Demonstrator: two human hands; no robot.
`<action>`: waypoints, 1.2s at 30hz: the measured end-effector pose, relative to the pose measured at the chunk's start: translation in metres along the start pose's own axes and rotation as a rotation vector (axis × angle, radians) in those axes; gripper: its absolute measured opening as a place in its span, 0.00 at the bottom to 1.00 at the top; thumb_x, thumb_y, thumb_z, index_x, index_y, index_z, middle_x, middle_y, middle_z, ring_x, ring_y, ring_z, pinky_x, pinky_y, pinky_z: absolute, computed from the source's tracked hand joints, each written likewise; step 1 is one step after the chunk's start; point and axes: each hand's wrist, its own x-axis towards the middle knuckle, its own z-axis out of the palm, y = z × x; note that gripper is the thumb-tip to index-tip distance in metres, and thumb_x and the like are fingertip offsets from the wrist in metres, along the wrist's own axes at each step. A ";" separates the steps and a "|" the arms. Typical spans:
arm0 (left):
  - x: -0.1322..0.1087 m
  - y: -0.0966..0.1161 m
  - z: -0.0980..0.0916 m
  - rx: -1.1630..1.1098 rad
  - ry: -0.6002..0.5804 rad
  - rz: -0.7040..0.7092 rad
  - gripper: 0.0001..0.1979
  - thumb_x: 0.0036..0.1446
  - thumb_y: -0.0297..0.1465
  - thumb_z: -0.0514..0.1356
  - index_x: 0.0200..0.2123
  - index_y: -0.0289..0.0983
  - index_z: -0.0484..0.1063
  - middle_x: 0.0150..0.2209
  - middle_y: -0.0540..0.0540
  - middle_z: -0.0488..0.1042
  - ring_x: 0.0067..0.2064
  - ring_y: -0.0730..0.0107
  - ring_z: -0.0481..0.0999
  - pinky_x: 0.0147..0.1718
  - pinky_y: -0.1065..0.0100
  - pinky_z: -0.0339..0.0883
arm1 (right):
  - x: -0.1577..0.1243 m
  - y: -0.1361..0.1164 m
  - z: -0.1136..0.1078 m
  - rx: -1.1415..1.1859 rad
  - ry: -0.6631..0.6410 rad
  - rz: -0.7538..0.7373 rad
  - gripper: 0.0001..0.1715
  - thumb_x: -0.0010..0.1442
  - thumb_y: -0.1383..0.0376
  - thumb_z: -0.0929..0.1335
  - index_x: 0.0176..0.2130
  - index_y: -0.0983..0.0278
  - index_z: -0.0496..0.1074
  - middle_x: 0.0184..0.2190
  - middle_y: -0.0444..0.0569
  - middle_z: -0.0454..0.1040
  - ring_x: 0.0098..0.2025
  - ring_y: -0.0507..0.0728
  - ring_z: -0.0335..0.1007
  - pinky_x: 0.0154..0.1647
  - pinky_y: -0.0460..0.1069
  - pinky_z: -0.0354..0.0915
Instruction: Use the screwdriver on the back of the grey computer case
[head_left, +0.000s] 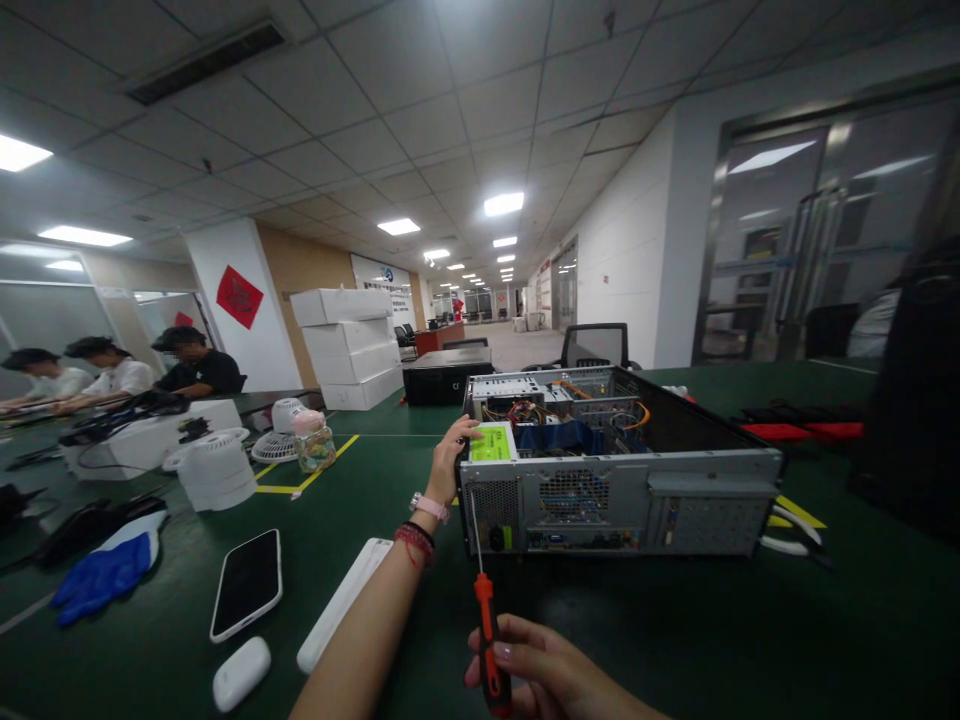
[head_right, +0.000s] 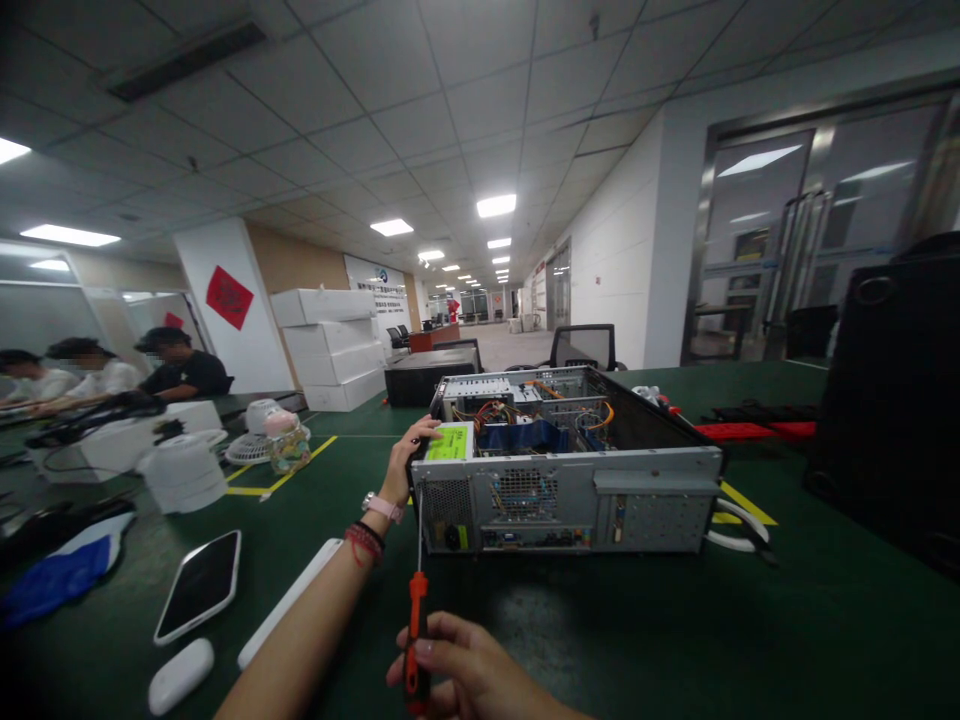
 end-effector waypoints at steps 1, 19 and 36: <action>0.000 0.000 0.000 0.001 0.000 -0.001 0.17 0.53 0.31 0.45 0.32 0.36 0.74 0.48 0.43 0.73 0.59 0.58 0.61 0.59 0.56 0.49 | 0.000 0.000 0.000 -0.011 -0.015 0.010 0.23 0.47 0.58 0.72 0.40 0.65 0.66 0.34 0.47 0.75 0.23 0.45 0.68 0.24 0.41 0.56; 0.000 0.000 -0.001 0.003 -0.015 0.005 0.17 0.54 0.32 0.45 0.32 0.35 0.74 0.49 0.42 0.72 0.60 0.58 0.61 0.60 0.56 0.49 | -0.003 -0.004 0.001 -0.131 -0.013 -0.176 0.28 0.47 0.48 0.70 0.40 0.62 0.60 0.28 0.45 0.72 0.28 0.51 0.69 0.26 0.45 0.58; -0.001 0.000 -0.001 0.003 -0.008 -0.002 0.17 0.54 0.32 0.45 0.32 0.35 0.74 0.49 0.42 0.72 0.60 0.58 0.61 0.60 0.56 0.49 | -0.007 -0.008 0.005 -0.136 0.018 -0.183 0.28 0.47 0.48 0.71 0.39 0.62 0.61 0.26 0.43 0.70 0.27 0.50 0.68 0.24 0.44 0.58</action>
